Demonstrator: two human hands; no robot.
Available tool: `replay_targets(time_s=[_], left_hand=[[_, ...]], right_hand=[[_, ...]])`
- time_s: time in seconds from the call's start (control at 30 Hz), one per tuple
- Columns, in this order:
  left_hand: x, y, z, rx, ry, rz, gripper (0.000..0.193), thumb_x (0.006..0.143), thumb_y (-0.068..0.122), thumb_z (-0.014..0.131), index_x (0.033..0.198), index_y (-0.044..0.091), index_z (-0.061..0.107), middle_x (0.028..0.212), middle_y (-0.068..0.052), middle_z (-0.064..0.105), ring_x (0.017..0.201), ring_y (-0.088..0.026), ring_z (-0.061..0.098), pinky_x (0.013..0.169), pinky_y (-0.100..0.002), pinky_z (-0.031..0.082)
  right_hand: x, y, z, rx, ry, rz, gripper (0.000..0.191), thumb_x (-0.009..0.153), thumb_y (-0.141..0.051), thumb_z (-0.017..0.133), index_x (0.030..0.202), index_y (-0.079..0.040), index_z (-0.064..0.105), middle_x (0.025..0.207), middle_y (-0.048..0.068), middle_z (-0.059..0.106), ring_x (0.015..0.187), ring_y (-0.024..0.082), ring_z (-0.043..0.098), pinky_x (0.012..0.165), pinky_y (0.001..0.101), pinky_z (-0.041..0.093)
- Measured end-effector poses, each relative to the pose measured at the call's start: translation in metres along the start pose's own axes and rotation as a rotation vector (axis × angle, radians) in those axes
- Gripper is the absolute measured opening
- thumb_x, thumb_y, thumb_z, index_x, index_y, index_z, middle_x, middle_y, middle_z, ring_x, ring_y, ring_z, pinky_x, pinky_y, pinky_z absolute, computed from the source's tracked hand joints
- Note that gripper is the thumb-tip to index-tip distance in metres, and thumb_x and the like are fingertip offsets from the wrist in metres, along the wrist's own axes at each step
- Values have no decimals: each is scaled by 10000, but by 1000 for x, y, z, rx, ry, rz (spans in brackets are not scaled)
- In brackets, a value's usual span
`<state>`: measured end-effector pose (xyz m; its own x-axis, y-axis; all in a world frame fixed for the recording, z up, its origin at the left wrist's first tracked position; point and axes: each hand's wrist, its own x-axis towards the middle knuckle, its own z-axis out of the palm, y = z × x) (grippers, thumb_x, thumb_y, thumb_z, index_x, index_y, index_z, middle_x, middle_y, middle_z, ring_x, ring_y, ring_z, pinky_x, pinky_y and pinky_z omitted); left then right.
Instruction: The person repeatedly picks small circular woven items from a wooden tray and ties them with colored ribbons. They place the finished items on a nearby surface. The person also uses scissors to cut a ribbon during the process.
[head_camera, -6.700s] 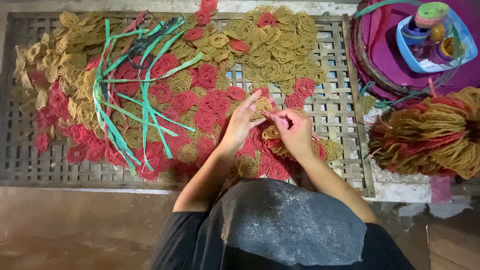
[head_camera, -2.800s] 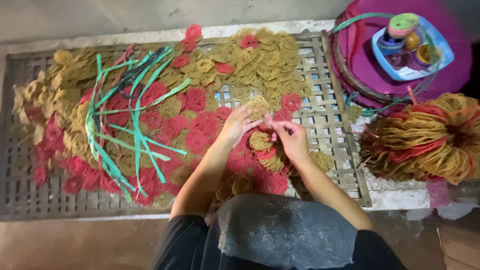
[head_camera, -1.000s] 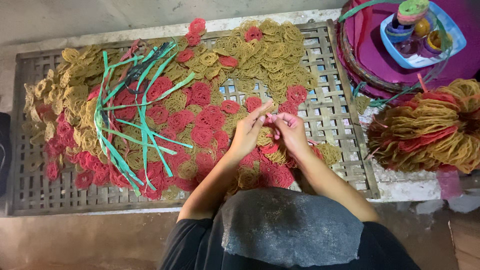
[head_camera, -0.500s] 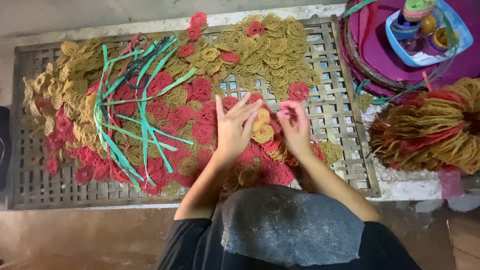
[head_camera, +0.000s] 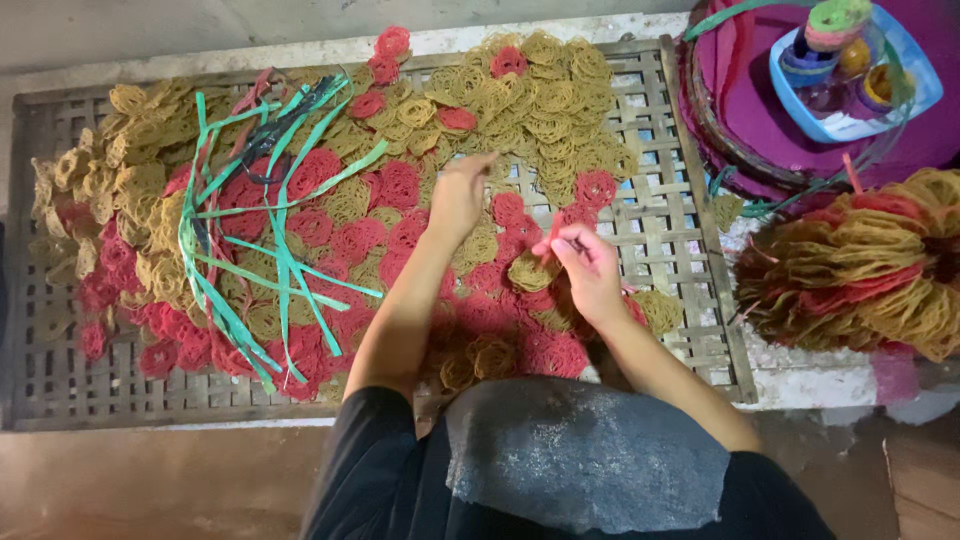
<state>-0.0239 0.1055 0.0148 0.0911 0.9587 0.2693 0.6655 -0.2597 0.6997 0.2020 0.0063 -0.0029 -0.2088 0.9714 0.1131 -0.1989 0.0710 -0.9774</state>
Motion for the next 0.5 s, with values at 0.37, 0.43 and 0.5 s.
replay_targets(time_s=[0.37, 0.43, 0.5], left_hand=[[31, -24, 17, 427, 153, 322, 150, 889, 209, 684, 999, 140, 761, 1076, -57, 715, 980, -241, 667, 814, -398, 563], [28, -20, 15, 204, 114, 33, 177, 1023, 247, 629, 1033, 139, 769, 979, -59, 725, 864, -227, 660, 758, -374, 555], [18, -17, 17, -3, -152, -474, 330, 1159, 282, 531, 1073, 122, 807, 813, -107, 716, 702, -237, 625, 657, -384, 514]], right_hand=[[-6, -6, -12, -66, 63, 106, 112, 1062, -97, 562, 1030, -9, 624, 874, 33, 694, 825, 95, 653, 798, 264, 540], [-2, -5, -10, -78, 74, 98, 106, 1049, -93, 583, 1017, -6, 634, 831, 23, 678, 776, 88, 635, 752, 253, 531], [4, -3, -6, -62, 77, 81, 102, 1034, -89, 606, 1003, -1, 649, 778, 11, 653, 719, 82, 616, 704, 245, 525]])
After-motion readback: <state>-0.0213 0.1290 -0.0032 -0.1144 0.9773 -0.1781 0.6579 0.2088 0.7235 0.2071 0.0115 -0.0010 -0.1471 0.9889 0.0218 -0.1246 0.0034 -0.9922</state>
